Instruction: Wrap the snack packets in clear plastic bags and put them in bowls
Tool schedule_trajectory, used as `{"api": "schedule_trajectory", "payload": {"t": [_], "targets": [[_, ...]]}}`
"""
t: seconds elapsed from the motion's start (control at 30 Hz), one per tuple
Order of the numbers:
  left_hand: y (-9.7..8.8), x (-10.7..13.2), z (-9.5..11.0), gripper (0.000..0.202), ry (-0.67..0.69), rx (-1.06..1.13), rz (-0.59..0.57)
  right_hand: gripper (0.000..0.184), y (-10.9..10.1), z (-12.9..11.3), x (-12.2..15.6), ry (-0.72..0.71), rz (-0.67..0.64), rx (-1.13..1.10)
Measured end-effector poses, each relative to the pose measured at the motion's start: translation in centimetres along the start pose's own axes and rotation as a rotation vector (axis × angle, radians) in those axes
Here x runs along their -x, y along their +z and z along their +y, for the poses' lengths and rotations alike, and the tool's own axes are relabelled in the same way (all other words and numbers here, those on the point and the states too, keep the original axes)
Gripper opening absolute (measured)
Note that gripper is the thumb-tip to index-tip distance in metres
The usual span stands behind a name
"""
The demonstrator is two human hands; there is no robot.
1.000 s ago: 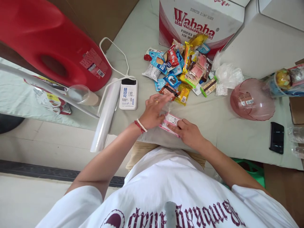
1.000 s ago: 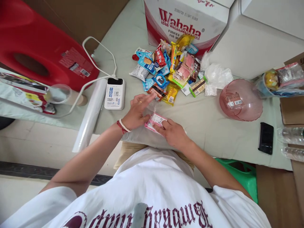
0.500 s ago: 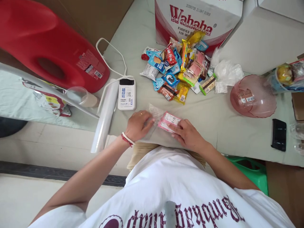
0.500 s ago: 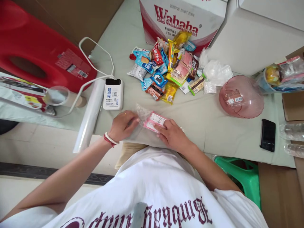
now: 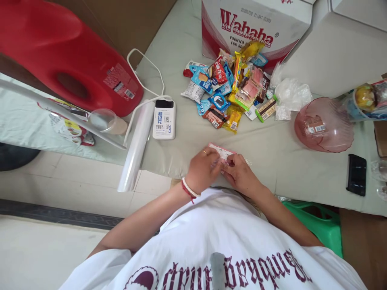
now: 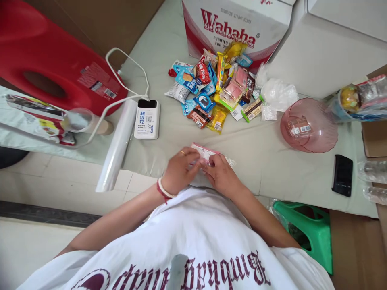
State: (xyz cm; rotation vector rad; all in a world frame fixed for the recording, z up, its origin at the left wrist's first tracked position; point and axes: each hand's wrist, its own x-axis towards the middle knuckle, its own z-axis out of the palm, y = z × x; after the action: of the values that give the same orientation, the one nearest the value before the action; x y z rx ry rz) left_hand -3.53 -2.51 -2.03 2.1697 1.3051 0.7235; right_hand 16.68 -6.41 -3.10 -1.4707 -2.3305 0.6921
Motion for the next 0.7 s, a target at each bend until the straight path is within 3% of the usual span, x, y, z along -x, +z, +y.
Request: {"api": "schedule_trajectory", "payload": {"t": [0.1,0.17,0.27,0.33,0.4,0.5,0.63,0.7], "targets": [[2.5,1.8,0.9,0.035,0.133,-0.221,-0.017,0.028,-0.8,0.2,0.6,-0.022,0.019,-0.144],[3.3,2.8,0.5,0.038,0.192,-0.304,0.000,0.031,-1.3,0.7,1.3,0.055,0.082,-0.221],[3.6,3.3,-0.2,0.037,0.233,-0.360,0.001,0.036,-1.1,1.4,2.2,0.326,0.292,-0.070],[3.5,3.1,-0.3,0.038,0.235,-0.388,-0.014,0.040,-0.7,1.7,2.7,0.421,0.348,0.098],[3.3,2.7,0.0,0.037,0.234,-0.406,-0.029,0.031,-0.3,1.6,3.1,0.406,0.330,0.172],[3.0,2.2,0.3,0.033,0.253,-0.433,-0.053,0.017,-0.9,1.1,3.4,0.393,0.338,0.109],[2.8,2.2,0.3,0.032,0.280,-0.454,-0.069,0.021,-3.3,-0.2,1.9,0.534,0.225,-0.084],[2.8,2.3,0.3,0.034,0.287,-0.469,-0.063,0.021,-4.1,-1.2,0.0,0.535,0.150,-0.105]]}}
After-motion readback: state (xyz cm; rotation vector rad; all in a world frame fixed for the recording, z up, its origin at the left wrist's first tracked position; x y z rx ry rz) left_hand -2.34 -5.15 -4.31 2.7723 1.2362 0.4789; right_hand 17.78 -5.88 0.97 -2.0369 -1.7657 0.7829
